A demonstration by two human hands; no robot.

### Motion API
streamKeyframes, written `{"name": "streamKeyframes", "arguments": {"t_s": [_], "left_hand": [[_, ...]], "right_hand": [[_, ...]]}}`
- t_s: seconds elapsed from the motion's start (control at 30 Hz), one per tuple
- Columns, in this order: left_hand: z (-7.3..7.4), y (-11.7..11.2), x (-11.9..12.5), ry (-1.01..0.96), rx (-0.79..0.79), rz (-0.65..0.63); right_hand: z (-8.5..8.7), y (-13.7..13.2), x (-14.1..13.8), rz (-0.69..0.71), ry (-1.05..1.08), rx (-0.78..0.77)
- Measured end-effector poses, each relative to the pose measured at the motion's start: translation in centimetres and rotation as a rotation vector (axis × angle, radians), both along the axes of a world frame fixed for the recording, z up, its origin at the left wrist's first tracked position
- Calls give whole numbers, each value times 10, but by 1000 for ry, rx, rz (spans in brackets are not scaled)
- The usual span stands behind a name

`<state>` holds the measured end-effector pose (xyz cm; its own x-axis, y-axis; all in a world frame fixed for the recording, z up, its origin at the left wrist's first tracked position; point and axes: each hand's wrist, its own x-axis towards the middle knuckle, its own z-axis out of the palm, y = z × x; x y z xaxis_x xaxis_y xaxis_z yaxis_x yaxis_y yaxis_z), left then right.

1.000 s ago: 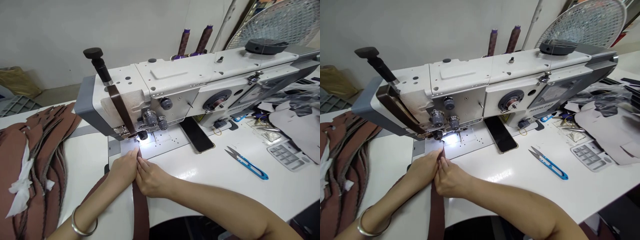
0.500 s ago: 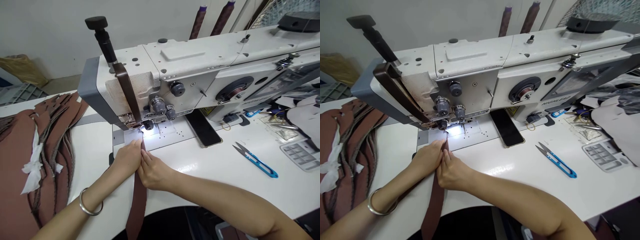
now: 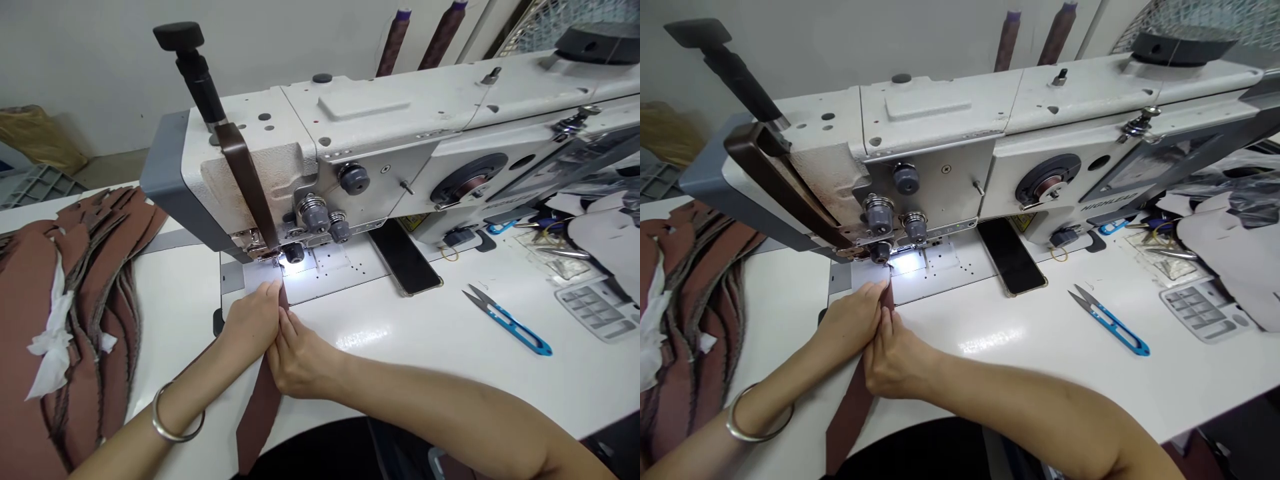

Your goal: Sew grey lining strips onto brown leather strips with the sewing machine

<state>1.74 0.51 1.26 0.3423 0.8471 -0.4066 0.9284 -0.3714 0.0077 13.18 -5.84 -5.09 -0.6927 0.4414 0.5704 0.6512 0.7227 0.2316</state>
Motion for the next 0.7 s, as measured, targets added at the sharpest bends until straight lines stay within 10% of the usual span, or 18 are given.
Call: {"name": "streamKeyframes", "arguments": {"t_s": [0.7], "left_hand": [[0,-2,1,70,9,-23]], "right_hand": [[-4,2,-2,7,-37,-15]]}}
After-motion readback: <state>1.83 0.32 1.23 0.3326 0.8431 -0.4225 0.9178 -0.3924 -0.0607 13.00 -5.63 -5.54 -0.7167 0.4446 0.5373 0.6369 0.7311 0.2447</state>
